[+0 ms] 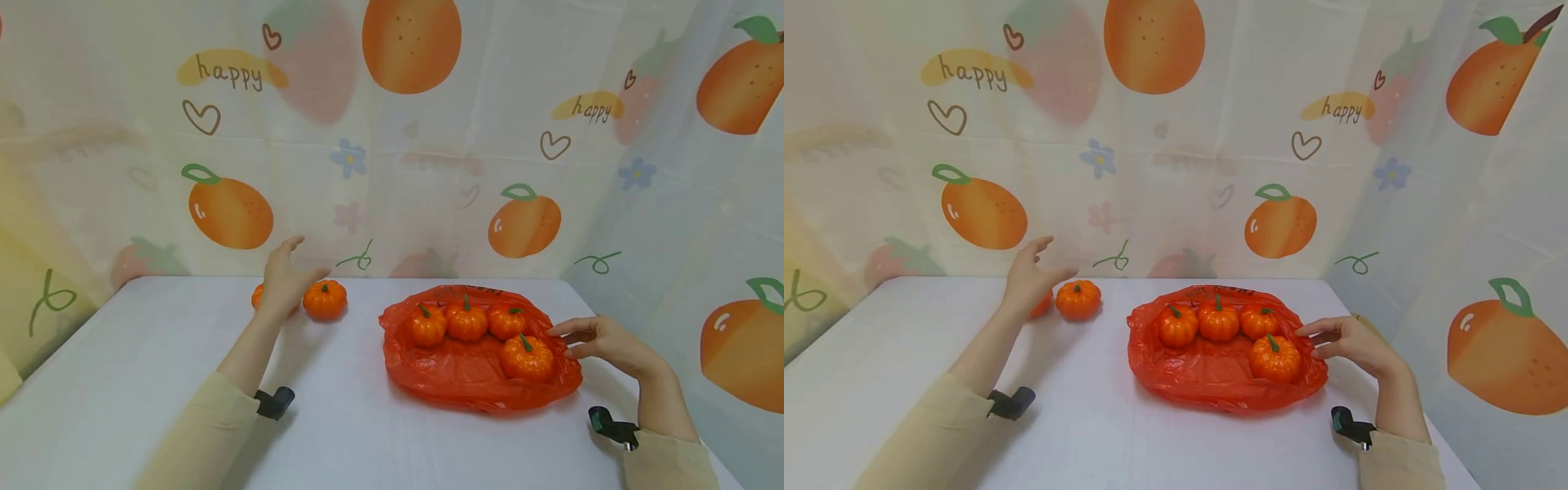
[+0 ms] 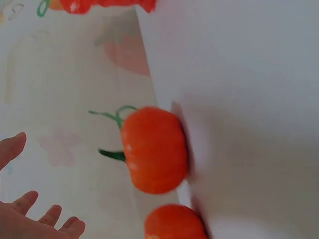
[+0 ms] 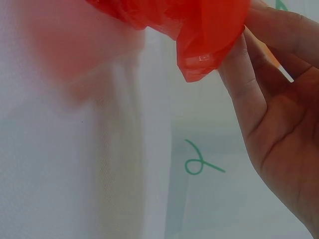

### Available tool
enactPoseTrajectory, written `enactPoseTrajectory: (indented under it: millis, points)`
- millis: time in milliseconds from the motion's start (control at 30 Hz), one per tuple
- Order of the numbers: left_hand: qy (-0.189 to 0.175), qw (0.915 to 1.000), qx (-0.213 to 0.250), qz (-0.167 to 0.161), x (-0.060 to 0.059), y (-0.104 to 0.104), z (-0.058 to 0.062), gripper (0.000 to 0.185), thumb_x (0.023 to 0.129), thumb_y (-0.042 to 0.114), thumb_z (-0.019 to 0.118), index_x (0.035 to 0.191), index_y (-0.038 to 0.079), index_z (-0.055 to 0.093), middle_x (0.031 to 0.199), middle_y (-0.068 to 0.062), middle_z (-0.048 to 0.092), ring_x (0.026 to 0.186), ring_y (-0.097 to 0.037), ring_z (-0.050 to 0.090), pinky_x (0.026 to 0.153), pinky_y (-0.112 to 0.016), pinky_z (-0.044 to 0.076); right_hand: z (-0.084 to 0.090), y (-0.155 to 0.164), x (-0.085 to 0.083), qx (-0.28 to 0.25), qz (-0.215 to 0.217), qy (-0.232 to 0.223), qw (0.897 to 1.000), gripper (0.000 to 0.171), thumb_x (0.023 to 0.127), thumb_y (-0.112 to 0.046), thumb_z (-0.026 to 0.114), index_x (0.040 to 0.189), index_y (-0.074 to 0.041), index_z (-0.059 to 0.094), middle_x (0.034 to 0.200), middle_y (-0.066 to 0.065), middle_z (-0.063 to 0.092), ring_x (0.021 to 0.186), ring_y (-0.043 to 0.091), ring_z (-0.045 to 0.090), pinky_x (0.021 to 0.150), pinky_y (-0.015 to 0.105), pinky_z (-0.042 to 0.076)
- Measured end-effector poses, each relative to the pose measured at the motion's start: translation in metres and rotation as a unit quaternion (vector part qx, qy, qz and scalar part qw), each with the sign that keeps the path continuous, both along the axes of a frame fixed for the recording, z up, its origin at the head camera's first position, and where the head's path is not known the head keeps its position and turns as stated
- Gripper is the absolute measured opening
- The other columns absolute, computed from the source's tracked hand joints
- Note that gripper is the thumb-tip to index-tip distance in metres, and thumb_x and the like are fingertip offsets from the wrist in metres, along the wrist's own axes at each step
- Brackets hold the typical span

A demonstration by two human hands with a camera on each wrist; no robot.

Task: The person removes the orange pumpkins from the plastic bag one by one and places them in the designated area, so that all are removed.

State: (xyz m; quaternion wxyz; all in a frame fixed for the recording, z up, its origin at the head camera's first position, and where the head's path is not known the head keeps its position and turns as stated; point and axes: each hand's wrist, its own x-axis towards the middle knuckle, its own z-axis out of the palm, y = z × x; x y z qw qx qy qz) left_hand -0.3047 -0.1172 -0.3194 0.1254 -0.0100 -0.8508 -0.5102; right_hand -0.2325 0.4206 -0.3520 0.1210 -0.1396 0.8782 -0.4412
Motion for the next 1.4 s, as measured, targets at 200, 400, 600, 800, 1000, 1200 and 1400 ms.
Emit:
enactPoseTrajectory:
  millis: [200,400,600,800,1000,1200,1400]
  points:
    - [0.0,0.9995,0.008,-0.029,0.003,0.027,0.009,0.079,0.085,0.026,0.075,0.152,0.017,0.036,0.159,-0.013,0.034,0.147,-0.035,0.03,0.119,-0.06,0.029,-0.001,0.001,0.0,0.003,-0.006,-0.002,1.0,0.039,0.089,-0.008,0.065,0.125,0.006,0.063,0.107,-0.023,0.067,0.096,0.0,0.064,0.076,0.027,0.059]
    - [0.0,0.9975,0.022,-0.067,0.01,0.052,0.013,0.078,0.082,0.028,0.077,0.15,0.021,0.04,0.157,-0.011,0.037,0.145,-0.033,0.034,0.115,-0.058,0.037,0.0,0.001,0.0,0.0,-0.005,-0.002,1.0,0.039,0.088,-0.008,0.065,0.125,0.005,0.063,0.107,-0.023,0.067,0.097,-0.001,0.064,0.078,0.027,0.059]
    - [0.004,0.9938,0.043,-0.102,0.021,0.077,0.017,0.077,0.08,0.029,0.079,0.147,0.025,0.043,0.155,-0.006,0.04,0.143,-0.03,0.037,0.112,-0.056,0.041,0.001,0.001,0.001,-0.001,-0.009,0.0,1.0,0.039,0.088,-0.008,0.065,0.125,0.005,0.063,0.108,-0.023,0.067,0.097,-0.001,0.063,0.079,0.026,0.059]
    - [0.01,0.99,0.034,-0.137,0.032,0.097,0.016,0.079,0.079,0.029,0.081,0.148,0.023,0.043,0.155,-0.004,0.041,0.143,-0.03,0.038,0.113,-0.055,0.04,0.002,0.002,0.001,0.001,-0.009,-0.003,1.0,0.039,0.088,-0.008,0.065,0.125,0.004,0.063,0.108,-0.022,0.068,0.098,-0.001,0.063,0.079,0.027,0.059]
    - [0.007,0.9852,0.031,-0.168,0.039,0.115,0.013,0.077,0.079,0.028,0.082,0.146,0.021,0.046,0.154,-0.002,0.043,0.144,-0.031,0.037,0.113,-0.057,0.04,0.002,0.001,0.0,0.0,-0.002,-0.004,1.0,0.037,0.089,-0.008,0.064,0.125,0.004,0.064,0.108,-0.022,0.069,0.099,-0.002,0.063,0.08,0.027,0.06]
    - [0.006,0.9824,0.02,-0.186,0.044,0.132,0.009,0.074,0.078,0.028,0.083,0.144,0.023,0.049,0.152,-0.004,0.046,0.142,-0.031,0.041,0.114,-0.056,0.039,0.002,0.0,0.0,-0.004,0.003,-0.003,1.0,0.035,0.09,-0.007,0.063,0.124,0.003,0.065,0.11,-0.022,0.069,0.1,-0.002,0.064,0.08,0.027,0.06]
    - [-0.004,0.9724,0.015,-0.233,0.053,0.153,0.001,0.071,0.08,0.026,0.082,0.143,0.017,0.05,0.151,-0.006,0.047,0.141,-0.033,0.041,0.113,-0.055,0.04,0.002,0.001,-0.001,-0.006,0.0,-0.004,1.0,0.034,0.09,-0.007,0.063,0.122,0.003,0.065,0.109,-0.023,0.07,0.099,-0.001,0.064,0.08,0.027,0.06]
